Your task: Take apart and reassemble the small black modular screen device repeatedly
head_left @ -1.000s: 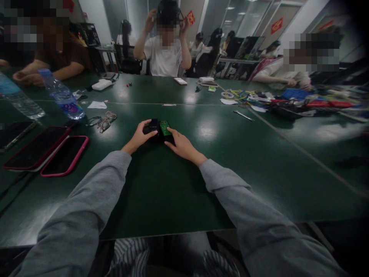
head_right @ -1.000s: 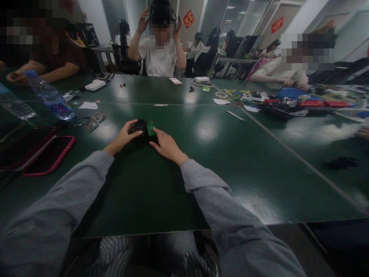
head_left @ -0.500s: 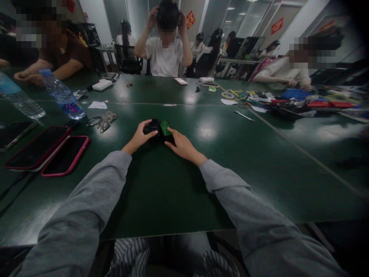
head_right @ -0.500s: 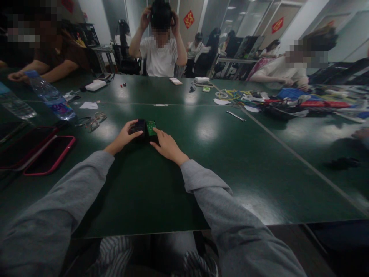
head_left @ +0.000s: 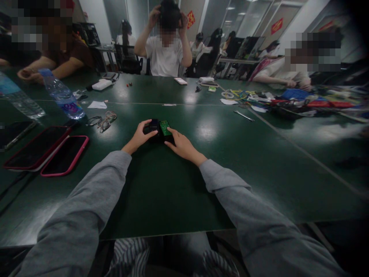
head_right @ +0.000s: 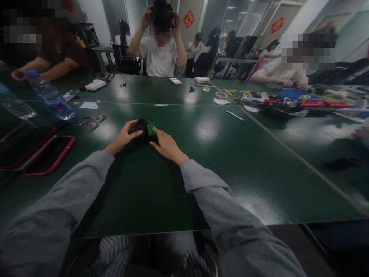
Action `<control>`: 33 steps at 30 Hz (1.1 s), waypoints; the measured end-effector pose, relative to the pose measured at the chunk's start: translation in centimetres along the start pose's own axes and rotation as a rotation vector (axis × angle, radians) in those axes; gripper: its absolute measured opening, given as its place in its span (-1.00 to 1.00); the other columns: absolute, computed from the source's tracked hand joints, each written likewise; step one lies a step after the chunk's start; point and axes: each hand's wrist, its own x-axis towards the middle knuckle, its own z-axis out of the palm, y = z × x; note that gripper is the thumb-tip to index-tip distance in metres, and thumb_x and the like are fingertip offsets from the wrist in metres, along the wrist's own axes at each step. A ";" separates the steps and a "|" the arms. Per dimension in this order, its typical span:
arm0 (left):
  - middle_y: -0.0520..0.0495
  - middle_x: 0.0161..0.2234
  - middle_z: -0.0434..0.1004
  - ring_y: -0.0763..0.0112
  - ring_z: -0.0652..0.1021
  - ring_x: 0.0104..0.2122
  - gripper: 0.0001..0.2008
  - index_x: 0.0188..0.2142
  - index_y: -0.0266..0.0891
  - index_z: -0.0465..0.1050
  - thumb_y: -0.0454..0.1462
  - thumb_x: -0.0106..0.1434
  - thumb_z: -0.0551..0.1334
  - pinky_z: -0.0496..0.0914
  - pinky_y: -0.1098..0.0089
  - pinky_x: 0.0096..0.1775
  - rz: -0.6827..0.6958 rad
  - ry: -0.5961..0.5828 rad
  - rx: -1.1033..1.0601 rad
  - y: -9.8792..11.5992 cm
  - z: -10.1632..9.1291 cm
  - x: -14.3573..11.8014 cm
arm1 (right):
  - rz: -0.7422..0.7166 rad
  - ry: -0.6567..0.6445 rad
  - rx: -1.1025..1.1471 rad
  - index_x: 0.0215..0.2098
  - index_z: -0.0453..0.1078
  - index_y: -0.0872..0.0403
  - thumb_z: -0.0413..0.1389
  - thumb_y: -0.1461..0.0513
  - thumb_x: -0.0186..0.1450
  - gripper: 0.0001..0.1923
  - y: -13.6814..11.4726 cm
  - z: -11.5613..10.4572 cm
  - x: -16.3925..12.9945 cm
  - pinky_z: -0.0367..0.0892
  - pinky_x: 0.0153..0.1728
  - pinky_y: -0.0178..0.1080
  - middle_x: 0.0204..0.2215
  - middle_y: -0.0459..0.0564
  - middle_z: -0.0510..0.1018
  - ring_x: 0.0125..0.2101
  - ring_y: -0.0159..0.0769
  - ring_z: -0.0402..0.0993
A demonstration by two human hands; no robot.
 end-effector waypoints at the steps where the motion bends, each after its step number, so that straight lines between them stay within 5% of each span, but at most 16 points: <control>1: -0.23 0.23 0.31 0.04 0.37 0.23 -0.30 0.19 -0.12 0.31 -0.07 0.09 0.43 0.23 -0.10 0.27 0.001 -0.001 0.001 0.0 0.0 0.0 | 0.000 -0.002 -0.003 0.41 -0.03 0.11 0.05 0.05 0.46 -0.33 0.0 0.0 0.0 0.37 0.13 0.19 0.26 0.29 0.31 0.17 0.10 0.39; 33: -0.18 0.22 0.33 0.05 0.40 0.21 -0.33 0.19 -0.07 0.33 -0.07 0.11 0.42 0.26 -0.08 0.25 0.011 0.002 0.032 -0.1 0.0 0.0 | 0.025 -0.013 0.015 0.42 -0.03 0.06 0.04 0.04 0.47 -0.34 -0.2 -0.2 0.0 0.36 0.13 0.19 0.26 0.24 0.32 0.16 0.09 0.40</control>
